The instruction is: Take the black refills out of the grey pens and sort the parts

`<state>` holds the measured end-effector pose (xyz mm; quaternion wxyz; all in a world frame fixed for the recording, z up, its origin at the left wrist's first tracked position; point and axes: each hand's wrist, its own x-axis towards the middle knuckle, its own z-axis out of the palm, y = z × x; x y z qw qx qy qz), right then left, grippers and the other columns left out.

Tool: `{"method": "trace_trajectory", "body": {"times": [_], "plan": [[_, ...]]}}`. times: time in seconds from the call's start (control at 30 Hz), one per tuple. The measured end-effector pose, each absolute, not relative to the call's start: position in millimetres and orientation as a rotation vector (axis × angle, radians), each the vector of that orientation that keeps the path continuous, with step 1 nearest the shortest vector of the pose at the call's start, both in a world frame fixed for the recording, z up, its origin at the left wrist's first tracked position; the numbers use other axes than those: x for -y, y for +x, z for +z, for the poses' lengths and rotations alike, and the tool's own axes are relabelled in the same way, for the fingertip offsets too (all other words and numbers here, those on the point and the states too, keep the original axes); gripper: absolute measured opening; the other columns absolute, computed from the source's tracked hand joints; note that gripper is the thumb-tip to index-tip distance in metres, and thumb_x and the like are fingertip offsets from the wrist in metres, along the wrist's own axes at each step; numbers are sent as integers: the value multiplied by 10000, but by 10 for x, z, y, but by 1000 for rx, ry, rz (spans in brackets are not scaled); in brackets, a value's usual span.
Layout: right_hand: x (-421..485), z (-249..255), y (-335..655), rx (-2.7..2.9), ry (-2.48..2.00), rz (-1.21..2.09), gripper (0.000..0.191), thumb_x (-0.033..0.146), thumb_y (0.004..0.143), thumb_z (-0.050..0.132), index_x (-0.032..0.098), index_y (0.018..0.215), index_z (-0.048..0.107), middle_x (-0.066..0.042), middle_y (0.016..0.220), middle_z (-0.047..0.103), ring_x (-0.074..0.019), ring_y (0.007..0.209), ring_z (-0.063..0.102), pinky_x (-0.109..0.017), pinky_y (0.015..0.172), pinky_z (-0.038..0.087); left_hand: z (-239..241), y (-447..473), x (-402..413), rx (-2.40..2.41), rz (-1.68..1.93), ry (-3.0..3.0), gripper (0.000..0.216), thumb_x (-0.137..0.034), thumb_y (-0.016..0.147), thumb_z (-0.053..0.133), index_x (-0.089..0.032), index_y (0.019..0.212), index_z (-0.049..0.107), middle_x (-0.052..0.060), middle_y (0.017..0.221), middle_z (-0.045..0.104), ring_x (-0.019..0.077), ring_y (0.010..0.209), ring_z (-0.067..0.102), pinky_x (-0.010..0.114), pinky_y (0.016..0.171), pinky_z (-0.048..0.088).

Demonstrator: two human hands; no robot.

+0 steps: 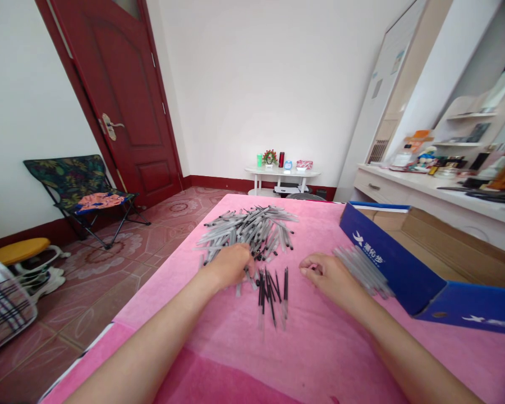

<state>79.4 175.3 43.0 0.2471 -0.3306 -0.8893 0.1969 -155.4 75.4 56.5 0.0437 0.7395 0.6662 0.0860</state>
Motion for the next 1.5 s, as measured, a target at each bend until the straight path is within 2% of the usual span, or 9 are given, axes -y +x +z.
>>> {"method": "trace_trajectory", "body": {"times": [0.23,0.37,0.5,0.63,0.9,1.07,1.2,1.37,1.5], "plan": [[-1563,347,649,2440,-780,667,136,191,716,507,172,712,641,-20,679,625,-132,594,528,-236,557,383,643,-1494,-785,-1739,805,2103,125,-170,684,581,-182,743,691,20,765,632,131,741,559,213,687,401],[-1427,388,573,2287,-729,1044,146,222,745,498,154,808,610,-21,723,606,-118,560,541,-227,502,412,636,-1357,-811,-1573,1162,1571,208,-283,710,581,-115,811,650,34,656,638,109,563,559,201,521,417],[-1319,470,530,2060,-678,1366,257,262,762,508,146,991,513,-16,778,573,-103,501,564,-229,460,450,583,-1228,-817,-1417,1263,1189,330,-352,639,658,-103,853,626,53,634,641,125,562,595,186,457,428],[-1303,498,529,1985,-627,1388,306,253,772,509,164,1061,459,16,707,567,-100,491,571,-223,471,459,529,-1133,-805,-1323,1287,1058,362,-353,591,702,-100,838,622,61,653,646,125,572,611,175,459,445],[-1325,405,504,2085,-701,1125,153,246,734,514,153,851,548,26,610,532,-101,533,531,-201,492,415,479,-971,-765,-1297,1243,1138,346,-392,615,673,-96,785,616,71,679,651,120,563,607,197,490,463],[-1705,448,750,2289,-1115,470,148,221,691,485,173,783,591,-20,628,601,-145,589,555,-231,529,378,431,-1139,-866,-1566,1244,1377,253,-347,683,605,-108,762,629,48,648,643,104,518,565,192,475,419],[-2085,484,1104,2382,-1618,14,209,270,686,478,201,803,637,-84,731,655,-230,686,607,-279,538,366,479,-1440,-902,-1975,1204,1661,143,-218,679,583,-161,780,666,28,736,667,124,642,580,219,608,426],[-2227,497,1240,2402,-1700,-23,385,463,704,496,206,949,644,-134,883,665,-291,798,613,-328,589,392,593,-1638,-838,-2345,683,1821,177,-269,632,624,-245,794,692,2,726,664,157,682,582,232,589,377],[-2062,505,1060,2427,-1457,63,340,406,736,501,198,968,638,-101,829,684,-234,765,617,-283,578,376,600,-1596,-809,-2431,536,1871,213,-379,627,633,-260,797,681,15,748,659,177,711,585,245,604,378]]}}
